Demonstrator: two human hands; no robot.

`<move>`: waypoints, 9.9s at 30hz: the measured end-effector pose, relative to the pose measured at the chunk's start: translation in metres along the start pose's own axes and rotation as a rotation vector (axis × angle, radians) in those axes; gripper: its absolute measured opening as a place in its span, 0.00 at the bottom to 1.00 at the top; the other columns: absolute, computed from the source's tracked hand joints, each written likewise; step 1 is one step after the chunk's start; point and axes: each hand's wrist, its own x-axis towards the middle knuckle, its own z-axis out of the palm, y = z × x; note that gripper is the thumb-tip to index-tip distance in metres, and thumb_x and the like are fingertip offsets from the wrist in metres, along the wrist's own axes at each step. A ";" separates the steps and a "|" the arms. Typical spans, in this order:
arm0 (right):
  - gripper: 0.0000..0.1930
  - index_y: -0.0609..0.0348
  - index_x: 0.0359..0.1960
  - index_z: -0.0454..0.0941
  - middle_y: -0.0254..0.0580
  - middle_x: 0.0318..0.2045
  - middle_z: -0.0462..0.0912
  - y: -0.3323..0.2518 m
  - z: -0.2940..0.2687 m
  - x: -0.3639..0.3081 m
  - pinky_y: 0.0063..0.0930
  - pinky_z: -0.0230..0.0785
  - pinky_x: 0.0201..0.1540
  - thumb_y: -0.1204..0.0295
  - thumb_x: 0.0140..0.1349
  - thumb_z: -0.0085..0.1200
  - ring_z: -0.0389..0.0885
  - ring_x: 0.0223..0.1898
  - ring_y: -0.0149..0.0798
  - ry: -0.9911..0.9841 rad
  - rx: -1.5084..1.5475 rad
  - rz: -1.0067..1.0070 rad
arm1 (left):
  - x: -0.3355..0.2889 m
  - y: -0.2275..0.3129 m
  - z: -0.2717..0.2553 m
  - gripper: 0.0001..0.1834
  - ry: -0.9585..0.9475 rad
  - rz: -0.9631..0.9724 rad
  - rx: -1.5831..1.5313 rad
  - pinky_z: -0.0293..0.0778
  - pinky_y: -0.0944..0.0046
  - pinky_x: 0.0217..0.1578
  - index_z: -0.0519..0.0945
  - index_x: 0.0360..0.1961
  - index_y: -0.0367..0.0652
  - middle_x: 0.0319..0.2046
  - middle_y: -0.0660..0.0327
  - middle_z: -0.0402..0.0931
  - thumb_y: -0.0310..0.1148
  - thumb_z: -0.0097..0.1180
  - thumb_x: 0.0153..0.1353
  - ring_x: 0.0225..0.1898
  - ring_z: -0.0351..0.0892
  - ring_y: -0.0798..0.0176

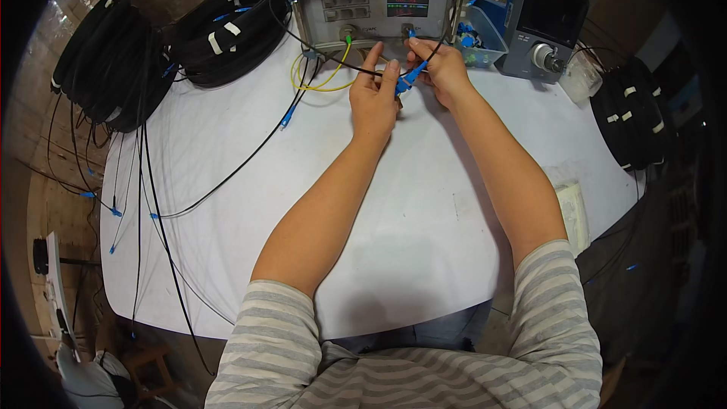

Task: Testing and configuring electronic connectors using an oscilloscope and testing equipment on a workbench.

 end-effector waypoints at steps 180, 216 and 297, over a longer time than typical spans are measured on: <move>0.10 0.60 0.46 0.78 0.41 0.43 0.82 0.029 0.000 -0.090 0.35 0.73 0.53 0.71 0.64 0.56 0.80 0.48 0.36 -0.230 0.291 -0.124 | -0.038 0.015 -0.030 0.18 -0.208 0.100 0.618 0.64 0.67 0.25 0.81 0.36 0.35 0.18 0.63 0.72 0.42 0.51 0.69 0.21 0.66 0.70; 0.10 0.63 0.36 0.78 0.37 0.29 0.82 0.032 0.005 -0.088 0.21 0.73 0.37 0.74 0.57 0.65 0.78 0.30 0.27 -0.083 0.194 -0.211 | -0.039 0.009 -0.029 0.14 -0.322 0.102 0.654 0.73 0.63 0.33 0.81 0.39 0.36 0.27 0.55 0.83 0.38 0.55 0.64 0.27 0.81 0.60; 0.10 0.61 0.43 0.77 0.40 0.37 0.83 0.027 0.005 -0.082 0.23 0.73 0.45 0.67 0.66 0.56 0.80 0.39 0.29 0.060 0.335 -0.229 | -0.035 0.013 -0.027 0.14 -0.351 0.121 0.833 0.72 0.58 0.38 0.80 0.39 0.36 0.35 0.49 0.80 0.38 0.55 0.64 0.35 0.79 0.51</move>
